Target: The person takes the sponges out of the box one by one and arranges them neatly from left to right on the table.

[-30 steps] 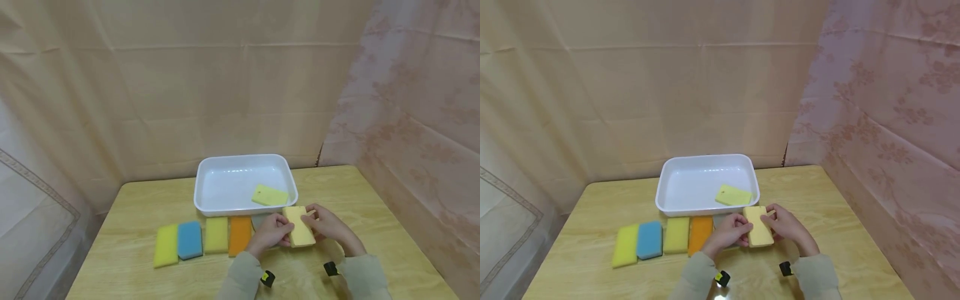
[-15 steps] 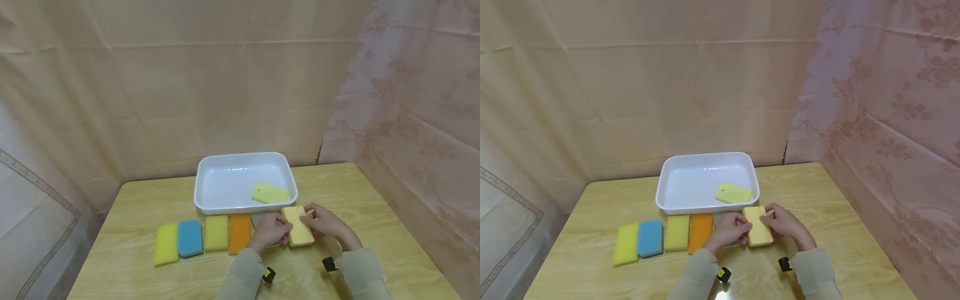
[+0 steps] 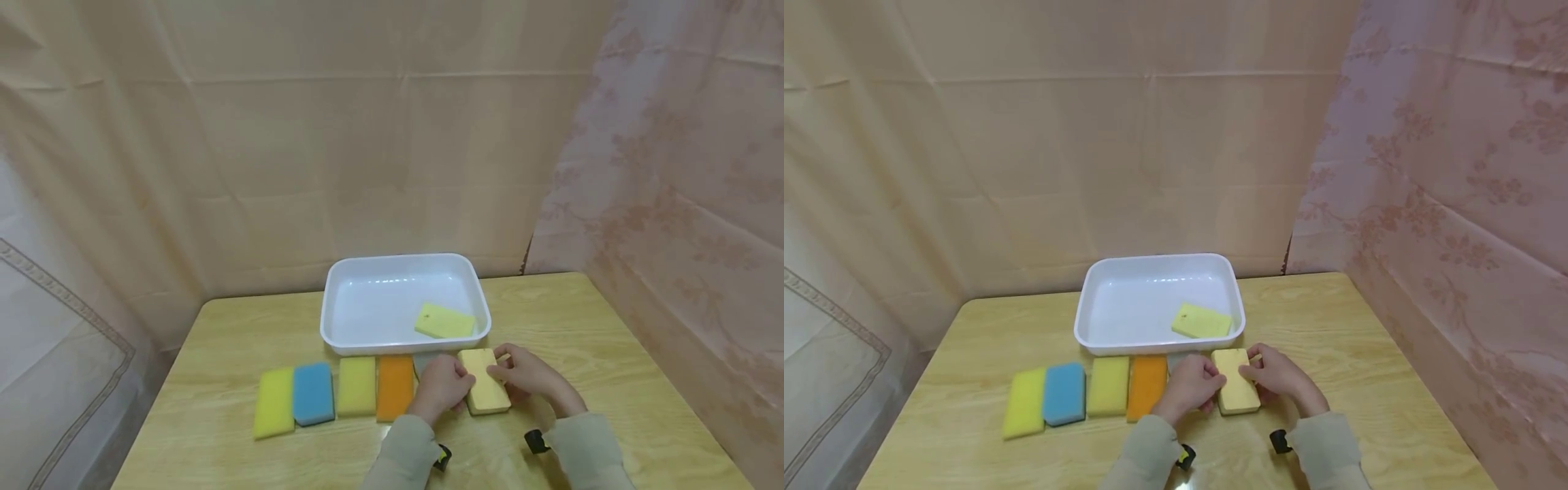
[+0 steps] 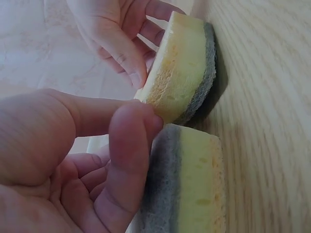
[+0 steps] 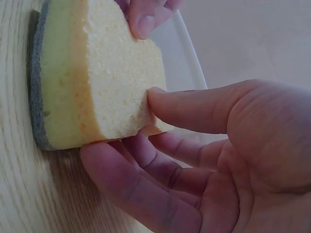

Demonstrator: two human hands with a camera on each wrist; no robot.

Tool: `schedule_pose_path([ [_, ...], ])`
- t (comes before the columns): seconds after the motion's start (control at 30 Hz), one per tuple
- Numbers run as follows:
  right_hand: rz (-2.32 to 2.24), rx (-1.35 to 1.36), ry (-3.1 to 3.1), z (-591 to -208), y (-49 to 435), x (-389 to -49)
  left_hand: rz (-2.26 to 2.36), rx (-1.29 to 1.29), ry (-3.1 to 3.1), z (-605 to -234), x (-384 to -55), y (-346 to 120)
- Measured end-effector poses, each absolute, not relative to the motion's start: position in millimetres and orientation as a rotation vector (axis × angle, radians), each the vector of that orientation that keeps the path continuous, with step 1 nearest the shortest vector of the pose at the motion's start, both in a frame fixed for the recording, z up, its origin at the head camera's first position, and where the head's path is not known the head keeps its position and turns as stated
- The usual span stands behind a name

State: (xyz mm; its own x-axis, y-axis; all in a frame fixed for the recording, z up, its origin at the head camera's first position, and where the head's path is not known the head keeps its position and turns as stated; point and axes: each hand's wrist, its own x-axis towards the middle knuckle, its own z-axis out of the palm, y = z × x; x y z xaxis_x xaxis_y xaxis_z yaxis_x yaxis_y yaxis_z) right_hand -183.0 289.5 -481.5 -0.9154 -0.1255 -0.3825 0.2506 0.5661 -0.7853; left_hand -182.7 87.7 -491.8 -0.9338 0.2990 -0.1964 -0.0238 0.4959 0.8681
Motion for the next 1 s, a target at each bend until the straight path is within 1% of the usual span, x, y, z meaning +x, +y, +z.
schedule_pose_path([
  [0.47, -1.258, 0.171, 2.403, -488, 287, -189, 1.228, 0.279, 2.59, -498, -185, 91],
  [0.73, -1.219, 0.191, 2.393, -488, 288, -199, 1.171, 0.343, 2.688, -504, -190, 92],
  [1.0, -1.117, 0.199, 2.413, -485, 290, -201, 1.108, 0.346, 2.663, -499, -191, 97],
])
